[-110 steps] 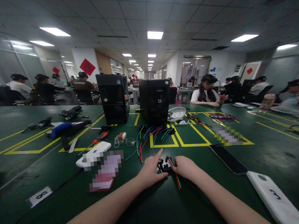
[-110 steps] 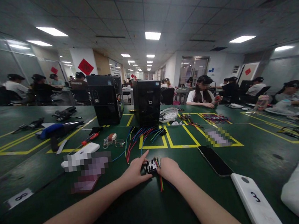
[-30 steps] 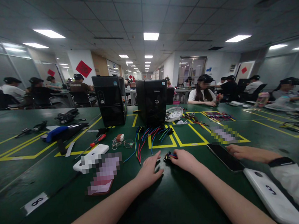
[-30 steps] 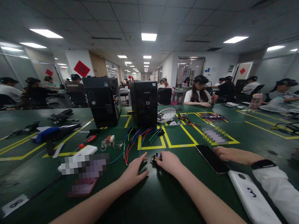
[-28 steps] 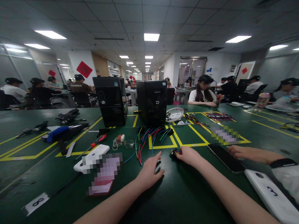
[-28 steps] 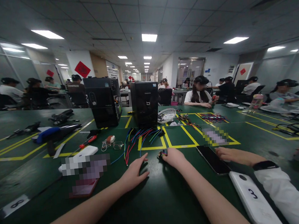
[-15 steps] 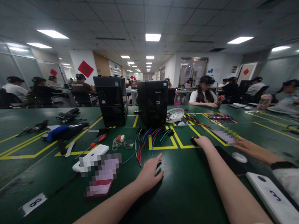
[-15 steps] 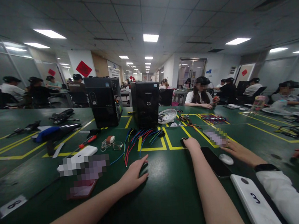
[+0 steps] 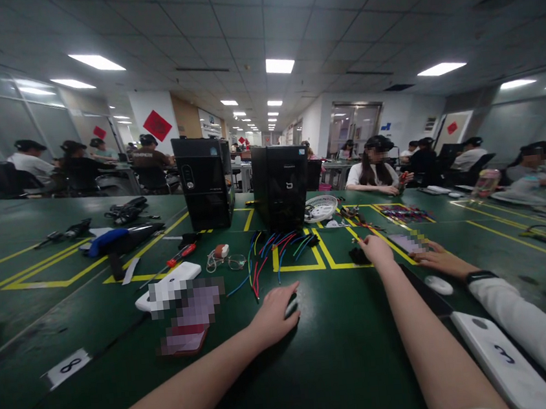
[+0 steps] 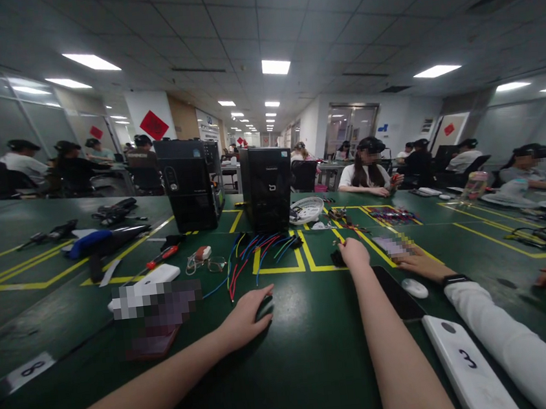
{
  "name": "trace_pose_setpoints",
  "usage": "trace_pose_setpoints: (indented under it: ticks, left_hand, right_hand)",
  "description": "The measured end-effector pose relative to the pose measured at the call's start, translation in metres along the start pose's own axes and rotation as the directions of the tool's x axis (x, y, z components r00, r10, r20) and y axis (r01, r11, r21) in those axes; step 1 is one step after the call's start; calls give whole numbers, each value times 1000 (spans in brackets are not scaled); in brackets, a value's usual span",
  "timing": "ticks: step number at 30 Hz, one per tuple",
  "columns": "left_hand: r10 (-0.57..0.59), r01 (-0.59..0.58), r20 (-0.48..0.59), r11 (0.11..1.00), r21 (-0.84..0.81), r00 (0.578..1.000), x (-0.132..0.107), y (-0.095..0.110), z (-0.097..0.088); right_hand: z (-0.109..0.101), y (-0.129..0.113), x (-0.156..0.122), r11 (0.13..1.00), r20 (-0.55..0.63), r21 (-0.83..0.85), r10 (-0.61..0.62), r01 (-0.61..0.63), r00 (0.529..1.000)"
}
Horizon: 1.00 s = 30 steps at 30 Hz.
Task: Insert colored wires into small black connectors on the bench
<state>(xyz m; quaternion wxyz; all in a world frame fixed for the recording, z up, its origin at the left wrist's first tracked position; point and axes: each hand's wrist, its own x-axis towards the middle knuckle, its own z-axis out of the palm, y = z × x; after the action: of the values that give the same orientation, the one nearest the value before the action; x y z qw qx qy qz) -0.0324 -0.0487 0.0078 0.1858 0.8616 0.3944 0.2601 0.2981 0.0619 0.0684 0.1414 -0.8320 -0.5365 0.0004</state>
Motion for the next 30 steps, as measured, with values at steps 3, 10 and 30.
trace_pose_setpoints:
  ticks: [3, 10, 30]
  left_hand:
    - [4, -4, 4, 1000, 6, 1000, 0, 0, 0]
    - [2, -2, 10, 1000, -1, 1000, 0, 1, 0]
    - [53, -54, 13, 998, 32, 998, 1, -1, 0]
  right_hand:
    - [5, 0, -1, 1000, -37, 4, -15, 15, 999]
    - [14, 5, 4, 999, -36, 46, 4, -3, 999]
    - [19, 7, -3, 1000, -119, 28, -6, 10, 993]
